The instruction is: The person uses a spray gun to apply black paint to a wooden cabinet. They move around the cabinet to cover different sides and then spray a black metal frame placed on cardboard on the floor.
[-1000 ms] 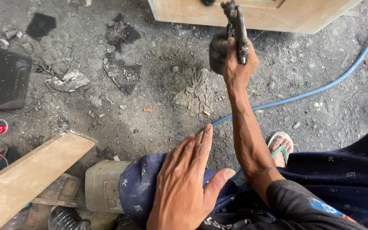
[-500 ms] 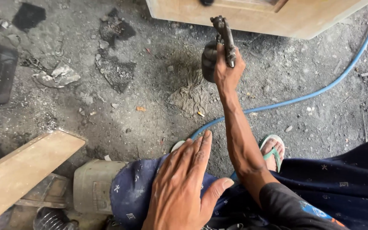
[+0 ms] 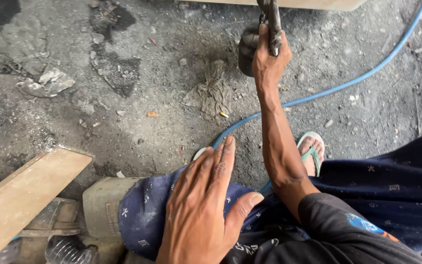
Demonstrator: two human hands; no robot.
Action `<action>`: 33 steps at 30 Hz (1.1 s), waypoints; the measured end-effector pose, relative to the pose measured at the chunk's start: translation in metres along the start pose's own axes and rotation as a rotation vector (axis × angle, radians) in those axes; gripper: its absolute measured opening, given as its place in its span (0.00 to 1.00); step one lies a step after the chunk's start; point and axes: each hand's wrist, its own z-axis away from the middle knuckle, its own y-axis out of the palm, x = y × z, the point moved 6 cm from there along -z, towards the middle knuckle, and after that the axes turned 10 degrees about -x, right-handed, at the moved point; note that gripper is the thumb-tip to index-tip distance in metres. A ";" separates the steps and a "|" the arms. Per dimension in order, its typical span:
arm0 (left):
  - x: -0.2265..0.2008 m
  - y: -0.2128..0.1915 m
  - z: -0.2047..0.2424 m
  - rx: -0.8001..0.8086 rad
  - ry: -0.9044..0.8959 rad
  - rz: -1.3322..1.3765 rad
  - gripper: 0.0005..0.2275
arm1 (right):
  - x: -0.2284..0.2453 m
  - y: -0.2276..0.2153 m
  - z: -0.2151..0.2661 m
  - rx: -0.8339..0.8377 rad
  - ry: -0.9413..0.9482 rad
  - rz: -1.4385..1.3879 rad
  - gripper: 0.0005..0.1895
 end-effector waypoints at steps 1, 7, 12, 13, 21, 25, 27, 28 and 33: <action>0.000 0.000 0.000 -0.008 0.011 -0.018 0.33 | -0.005 -0.004 -0.003 -0.014 -0.051 0.032 0.17; 0.001 0.004 -0.001 0.020 -0.019 -0.040 0.33 | 0.006 -0.033 -0.019 -0.071 -0.104 -0.010 0.12; -0.001 0.005 -0.004 0.017 -0.008 -0.037 0.33 | -0.018 -0.058 -0.028 -0.151 -0.167 0.118 0.16; -0.001 0.005 -0.004 0.015 -0.013 -0.031 0.33 | -0.016 -0.062 -0.030 -0.171 -0.196 0.123 0.15; -0.003 0.009 -0.005 0.037 -0.012 -0.054 0.33 | -0.002 -0.067 -0.030 -0.136 -0.106 0.039 0.21; -0.002 0.009 -0.004 0.045 -0.020 -0.060 0.34 | 0.003 -0.053 -0.023 -0.112 -0.165 0.024 0.16; -0.001 0.009 -0.004 0.045 -0.024 -0.059 0.34 | -0.007 -0.044 -0.019 -0.094 -0.119 0.030 0.18; 0.000 0.009 -0.003 0.047 -0.027 -0.055 0.34 | -0.014 -0.040 -0.017 -0.076 -0.075 0.039 0.20; 0.001 0.007 -0.002 0.034 -0.032 -0.048 0.33 | 0.015 -0.008 -0.003 0.031 -0.029 -0.076 0.16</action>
